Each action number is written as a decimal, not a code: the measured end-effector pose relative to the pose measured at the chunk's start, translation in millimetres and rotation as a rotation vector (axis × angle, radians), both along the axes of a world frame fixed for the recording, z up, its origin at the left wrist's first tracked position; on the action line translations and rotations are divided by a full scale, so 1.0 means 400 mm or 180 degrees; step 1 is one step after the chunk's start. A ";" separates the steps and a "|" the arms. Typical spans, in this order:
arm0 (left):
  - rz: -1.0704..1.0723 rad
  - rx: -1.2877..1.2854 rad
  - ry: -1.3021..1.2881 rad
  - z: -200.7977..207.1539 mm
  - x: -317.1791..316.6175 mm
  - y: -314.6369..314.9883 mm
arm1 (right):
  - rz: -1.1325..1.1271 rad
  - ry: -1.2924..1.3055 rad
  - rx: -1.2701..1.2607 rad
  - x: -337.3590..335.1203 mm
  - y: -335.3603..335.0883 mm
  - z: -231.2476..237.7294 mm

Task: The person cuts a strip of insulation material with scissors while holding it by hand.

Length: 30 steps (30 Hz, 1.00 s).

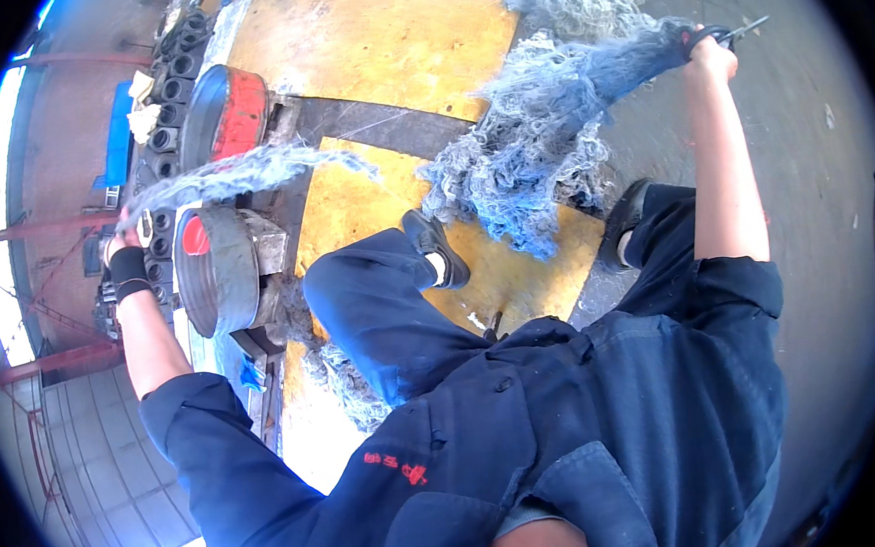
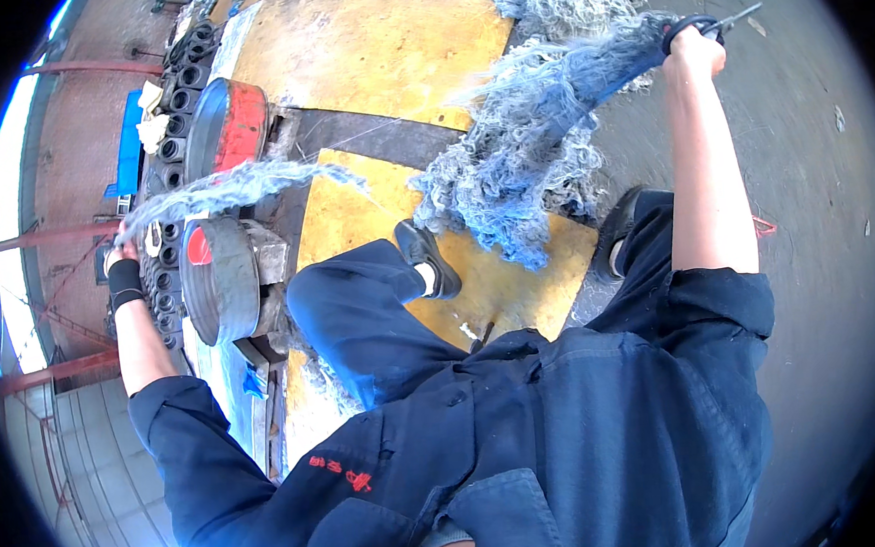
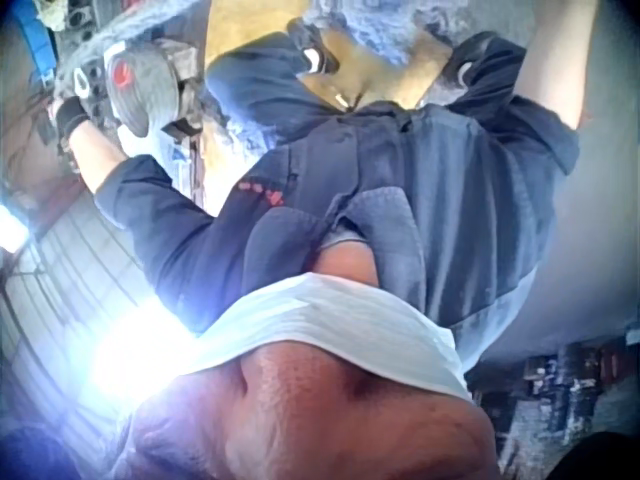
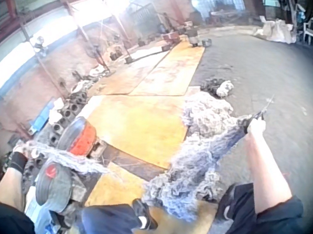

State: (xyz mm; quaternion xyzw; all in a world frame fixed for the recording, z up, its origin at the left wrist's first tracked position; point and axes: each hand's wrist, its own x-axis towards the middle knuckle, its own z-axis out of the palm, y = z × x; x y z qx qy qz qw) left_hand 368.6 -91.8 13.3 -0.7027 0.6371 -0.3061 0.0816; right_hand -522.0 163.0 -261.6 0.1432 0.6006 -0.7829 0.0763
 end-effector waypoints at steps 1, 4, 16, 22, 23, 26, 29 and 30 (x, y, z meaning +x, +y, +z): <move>0.0099 -0.0355 -0.0048 0.103 0.161 0.026 | 0.0167 -0.0094 -0.0002 0.008 -0.033 -0.031; 0.0654 -0.1425 0.3437 0.165 0.316 0.058 | 0.0346 -0.0059 0.0131 -0.009 -0.063 -0.097; 0.2160 -0.1612 -0.1157 0.408 0.783 0.724 | 0.0047 -0.0145 0.0452 -0.102 -0.065 -0.213; 0.1630 -0.1554 -0.0482 0.264 0.777 0.925 | 0.0913 0.0245 -0.0580 -0.094 -0.098 -0.189; 0.1571 -0.1752 -0.0206 0.263 0.759 0.960 | 0.1040 0.0332 -0.0539 -0.074 -0.111 -0.191; 0.0861 -0.2980 0.2360 0.130 0.689 0.985 | 0.1586 0.0804 -0.0755 -0.112 -0.112 -0.181; -0.0146 -0.4109 0.4867 0.010 0.620 1.000 | 0.2076 0.1036 -0.0667 -0.072 -0.109 -0.140; -0.0589 -0.4448 0.5681 -0.004 0.625 1.021 | 0.2269 0.1084 -0.0660 -0.042 -0.108 -0.123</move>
